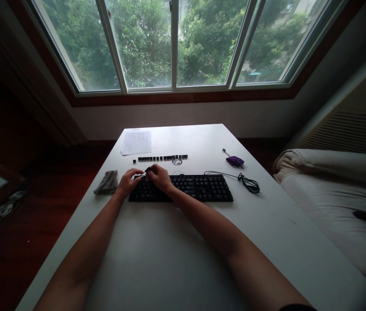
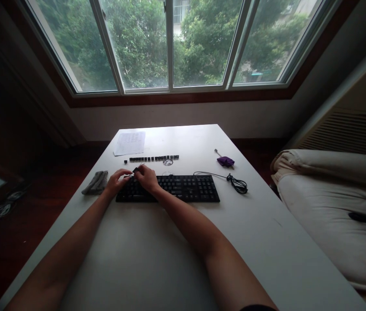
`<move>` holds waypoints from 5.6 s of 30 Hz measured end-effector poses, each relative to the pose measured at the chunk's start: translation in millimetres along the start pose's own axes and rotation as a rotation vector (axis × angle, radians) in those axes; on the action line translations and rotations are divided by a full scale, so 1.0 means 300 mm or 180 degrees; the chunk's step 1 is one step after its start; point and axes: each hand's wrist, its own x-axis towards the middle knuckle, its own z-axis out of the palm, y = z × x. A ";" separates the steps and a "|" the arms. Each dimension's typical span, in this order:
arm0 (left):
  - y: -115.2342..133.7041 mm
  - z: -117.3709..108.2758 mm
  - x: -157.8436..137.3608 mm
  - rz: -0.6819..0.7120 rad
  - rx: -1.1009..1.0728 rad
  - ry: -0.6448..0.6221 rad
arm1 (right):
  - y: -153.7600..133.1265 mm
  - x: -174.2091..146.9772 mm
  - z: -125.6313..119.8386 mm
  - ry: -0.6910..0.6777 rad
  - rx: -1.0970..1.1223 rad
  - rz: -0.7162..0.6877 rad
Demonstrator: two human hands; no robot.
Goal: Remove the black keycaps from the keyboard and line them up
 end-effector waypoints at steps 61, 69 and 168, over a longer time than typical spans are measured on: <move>-0.294 0.086 0.283 -0.0739 0.0942 0.0610 | -0.027 -0.064 -0.028 0.0008 -0.0679 -0.0329; -0.286 0.081 0.281 -0.0719 0.1015 0.0628 | -0.027 -0.064 -0.026 0.0040 -0.0698 -0.0368; -0.038 0.058 0.066 -0.1439 0.0297 0.0685 | -0.082 0.003 0.028 -0.0546 -0.1750 -0.0956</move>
